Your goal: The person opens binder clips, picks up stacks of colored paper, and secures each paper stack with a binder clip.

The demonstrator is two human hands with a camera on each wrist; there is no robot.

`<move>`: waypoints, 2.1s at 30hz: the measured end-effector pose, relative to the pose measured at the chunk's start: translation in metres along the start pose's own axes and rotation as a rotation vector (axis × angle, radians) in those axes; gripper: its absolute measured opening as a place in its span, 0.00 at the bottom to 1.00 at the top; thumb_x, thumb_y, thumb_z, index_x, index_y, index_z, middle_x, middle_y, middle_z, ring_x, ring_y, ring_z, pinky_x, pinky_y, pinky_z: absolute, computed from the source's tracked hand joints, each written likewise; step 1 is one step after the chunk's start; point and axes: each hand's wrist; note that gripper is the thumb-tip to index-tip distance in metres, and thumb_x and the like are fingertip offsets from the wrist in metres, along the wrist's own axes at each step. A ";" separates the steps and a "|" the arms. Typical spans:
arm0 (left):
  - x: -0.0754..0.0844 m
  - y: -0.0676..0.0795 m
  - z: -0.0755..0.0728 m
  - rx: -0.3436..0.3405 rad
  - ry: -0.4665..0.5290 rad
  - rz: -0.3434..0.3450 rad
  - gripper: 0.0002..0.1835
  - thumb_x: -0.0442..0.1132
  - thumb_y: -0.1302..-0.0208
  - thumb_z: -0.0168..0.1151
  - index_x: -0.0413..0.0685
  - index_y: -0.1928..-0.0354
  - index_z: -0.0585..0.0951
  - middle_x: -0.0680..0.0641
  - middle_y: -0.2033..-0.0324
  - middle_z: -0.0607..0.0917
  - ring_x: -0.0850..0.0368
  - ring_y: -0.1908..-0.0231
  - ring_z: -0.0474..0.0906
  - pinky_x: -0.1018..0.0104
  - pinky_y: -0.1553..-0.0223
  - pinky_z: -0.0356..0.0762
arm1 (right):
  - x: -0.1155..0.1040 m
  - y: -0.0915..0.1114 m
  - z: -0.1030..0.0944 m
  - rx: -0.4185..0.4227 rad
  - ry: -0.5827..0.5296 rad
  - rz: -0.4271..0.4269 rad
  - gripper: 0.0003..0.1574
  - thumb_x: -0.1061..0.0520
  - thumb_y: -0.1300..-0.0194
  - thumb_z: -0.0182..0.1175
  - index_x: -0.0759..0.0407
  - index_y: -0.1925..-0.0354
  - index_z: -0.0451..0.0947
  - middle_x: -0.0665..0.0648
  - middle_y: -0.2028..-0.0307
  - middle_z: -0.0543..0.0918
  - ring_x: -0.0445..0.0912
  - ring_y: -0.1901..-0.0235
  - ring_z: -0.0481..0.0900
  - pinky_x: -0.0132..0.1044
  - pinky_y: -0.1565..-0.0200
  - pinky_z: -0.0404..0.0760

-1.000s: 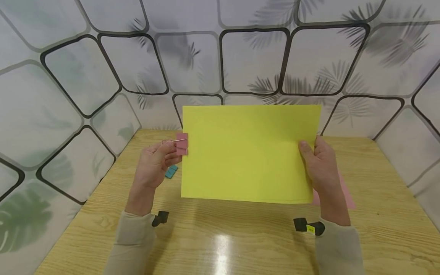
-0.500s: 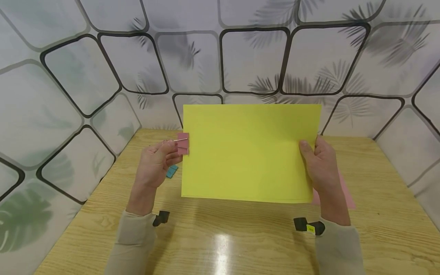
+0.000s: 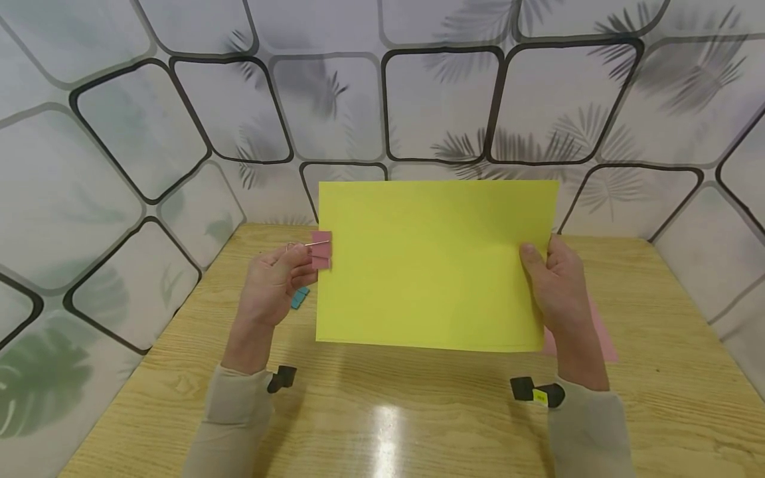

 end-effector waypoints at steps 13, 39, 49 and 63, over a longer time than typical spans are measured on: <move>-0.001 0.000 0.001 -0.005 -0.030 -0.008 0.15 0.29 0.27 0.53 0.17 0.48 0.73 0.49 0.73 0.84 0.61 0.74 0.84 0.69 0.66 0.85 | 0.001 0.000 0.000 -0.012 -0.023 0.001 0.15 0.56 0.25 0.54 0.59 0.45 0.72 0.52 0.66 0.84 0.41 0.71 0.86 0.31 0.73 0.85; -0.003 -0.002 0.000 -0.011 -0.020 -0.071 0.21 0.31 0.27 0.53 0.16 0.41 0.70 0.50 0.73 0.85 0.62 0.73 0.84 0.72 0.66 0.84 | 0.002 -0.001 0.001 0.013 0.025 0.022 0.14 0.55 0.26 0.55 0.58 0.46 0.71 0.51 0.67 0.84 0.40 0.73 0.85 0.30 0.74 0.84; -0.002 -0.005 -0.007 0.023 -0.062 -0.087 0.21 0.35 0.26 0.54 0.20 0.44 0.72 0.47 0.67 0.82 0.60 0.70 0.84 0.70 0.64 0.85 | 0.002 -0.001 0.001 -0.063 0.031 -0.020 0.11 0.61 0.25 0.53 0.55 0.47 0.74 0.49 0.69 0.86 0.39 0.74 0.86 0.28 0.74 0.83; 0.004 -0.005 -0.012 -0.025 -0.146 -0.096 0.22 0.38 0.25 0.54 0.23 0.41 0.72 0.46 0.63 0.83 0.59 0.66 0.84 0.68 0.60 0.85 | 0.002 0.002 -0.002 -0.189 0.077 -0.051 0.16 0.62 0.24 0.51 0.61 0.41 0.71 0.51 0.63 0.85 0.41 0.69 0.86 0.30 0.69 0.85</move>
Point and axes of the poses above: each hand's wrist, its own y-axis away from the middle knuckle, its own z-axis out of the palm, x = y × z
